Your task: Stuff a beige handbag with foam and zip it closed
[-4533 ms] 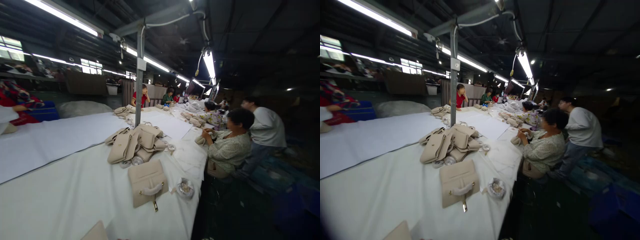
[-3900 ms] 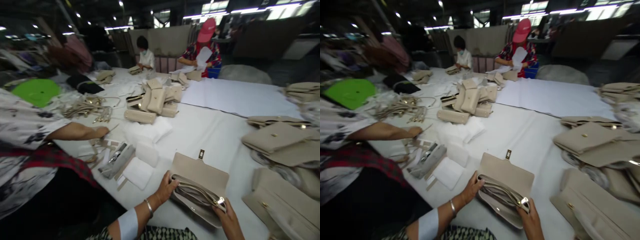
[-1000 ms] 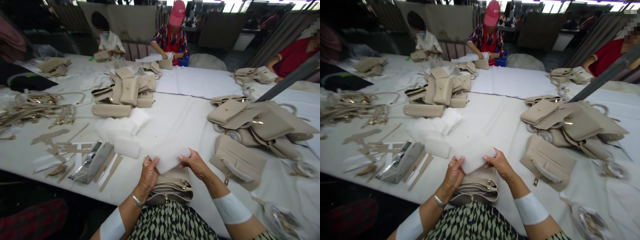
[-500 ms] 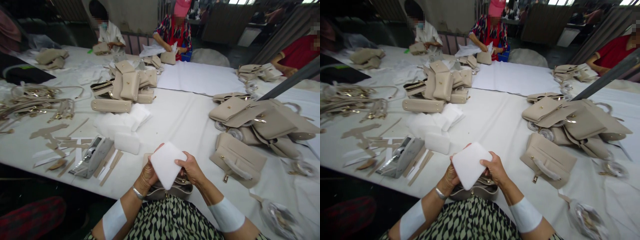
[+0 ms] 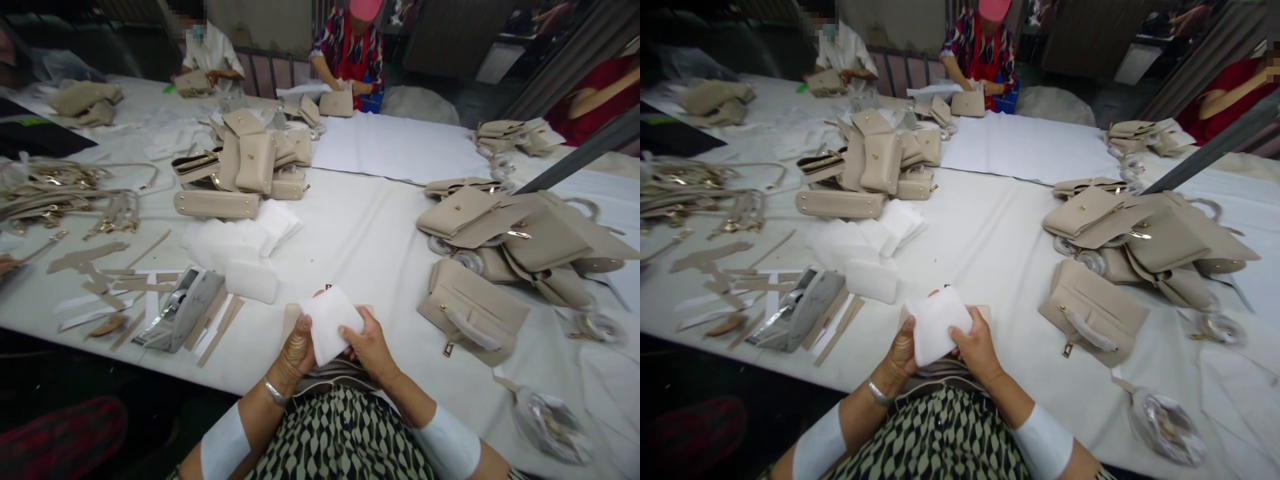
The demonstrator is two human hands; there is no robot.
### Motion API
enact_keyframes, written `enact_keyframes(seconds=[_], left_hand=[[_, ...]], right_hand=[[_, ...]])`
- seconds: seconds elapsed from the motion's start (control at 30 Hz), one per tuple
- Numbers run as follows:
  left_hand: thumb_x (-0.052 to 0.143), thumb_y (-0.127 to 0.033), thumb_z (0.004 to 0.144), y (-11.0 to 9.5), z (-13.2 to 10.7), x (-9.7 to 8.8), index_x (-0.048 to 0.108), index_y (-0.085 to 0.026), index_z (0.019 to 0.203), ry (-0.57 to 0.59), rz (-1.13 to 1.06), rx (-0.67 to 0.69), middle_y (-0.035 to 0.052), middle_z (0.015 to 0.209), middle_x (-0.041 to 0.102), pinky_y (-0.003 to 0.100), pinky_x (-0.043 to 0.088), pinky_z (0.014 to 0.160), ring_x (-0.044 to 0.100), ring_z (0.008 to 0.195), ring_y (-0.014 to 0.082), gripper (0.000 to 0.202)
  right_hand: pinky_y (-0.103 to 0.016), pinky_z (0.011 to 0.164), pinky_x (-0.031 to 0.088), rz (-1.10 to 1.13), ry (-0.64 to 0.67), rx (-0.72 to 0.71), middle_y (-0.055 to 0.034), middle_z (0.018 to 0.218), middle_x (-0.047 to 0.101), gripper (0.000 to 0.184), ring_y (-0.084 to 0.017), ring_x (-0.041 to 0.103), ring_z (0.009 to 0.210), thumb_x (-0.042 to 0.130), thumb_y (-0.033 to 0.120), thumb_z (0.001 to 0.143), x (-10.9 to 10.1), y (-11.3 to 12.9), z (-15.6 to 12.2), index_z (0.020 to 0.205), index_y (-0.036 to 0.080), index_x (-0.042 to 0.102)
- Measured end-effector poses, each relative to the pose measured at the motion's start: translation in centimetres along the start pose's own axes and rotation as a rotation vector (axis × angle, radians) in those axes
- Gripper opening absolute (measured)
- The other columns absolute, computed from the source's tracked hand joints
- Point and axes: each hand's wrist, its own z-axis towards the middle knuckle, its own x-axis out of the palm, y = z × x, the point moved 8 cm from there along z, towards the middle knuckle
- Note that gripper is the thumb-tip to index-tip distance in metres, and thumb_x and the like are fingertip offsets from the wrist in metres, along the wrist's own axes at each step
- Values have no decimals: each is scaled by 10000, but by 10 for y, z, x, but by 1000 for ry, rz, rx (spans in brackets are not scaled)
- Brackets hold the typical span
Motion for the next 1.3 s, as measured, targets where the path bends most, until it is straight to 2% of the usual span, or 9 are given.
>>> enact_keyframes(seconds=[0.27,0.37,0.5,0.6,0.73,0.87,1.0,1.1,1.3], left_hand=[[788,-328,625,-13,4,-27,529,-179,996,-336,105,184,9,742,634,319,530,666,606,636,159,476],[804,-267,601,-16,8,-25,534,-185,1008,-334,129,194,14,802,651,287,525,646,610,667,152,496],[821,-259,560,-1,13,-23,562,-140,984,-262,131,-14,47,758,659,320,526,615,612,616,177,511],[830,-223,537,3,13,-22,580,-128,977,-228,146,-65,64,782,666,326,522,633,618,633,186,515],[812,-210,562,7,17,-14,589,-129,980,-157,183,-79,71,814,662,279,499,597,611,641,173,481],[815,-214,548,9,21,-14,580,-130,954,-187,240,-99,50,750,643,239,467,548,593,604,152,477],[790,-309,602,7,22,-14,565,-144,993,-201,259,-90,46,770,637,265,482,588,588,627,154,481],[689,-458,708,-2,19,-15,581,-139,1011,-211,395,-28,67,810,643,277,485,633,590,690,174,453],[617,-350,782,-38,-12,-10,583,-169,1108,-185,1218,318,77,943,640,327,472,798,583,860,204,375]], right_hand=[[-246,453,452,-104,309,26,9,726,582,306,-133,556,546,494,237,760,36,-9,-6,1061,184,478],[-280,660,502,-218,317,-188,-20,865,617,298,-156,581,759,486,162,745,25,11,-9,1040,175,525],[-321,752,510,-659,397,-431,-50,957,647,466,-168,593,806,448,122,761,3,27,-20,1222,185,465],[-414,939,463,-980,239,-691,-125,1272,522,644,-229,523,1104,449,90,751,-17,47,-28,1374,176,305],[-477,1047,362,-1283,288,-1033,-60,1455,337,681,-282,277,1332,436,65,804,4,57,-46,1425,257,232],[-445,945,432,-1418,357,-1182,-86,1375,448,450,-278,426,1199,414,148,885,31,48,-45,1331,205,400],[-366,783,475,-1345,351,-1177,-120,1041,627,268,-204,556,871,381,154,894,32,46,-29,1091,138,562],[-351,818,461,-1131,329,-1089,-109,982,627,244,-202,559,899,411,127,845,15,48,-21,1024,154,575],[-295,708,490,-588,26,-516,-20,866,614,289,-164,574,751,605,262,735,-36,14,1,1008,189,548]])
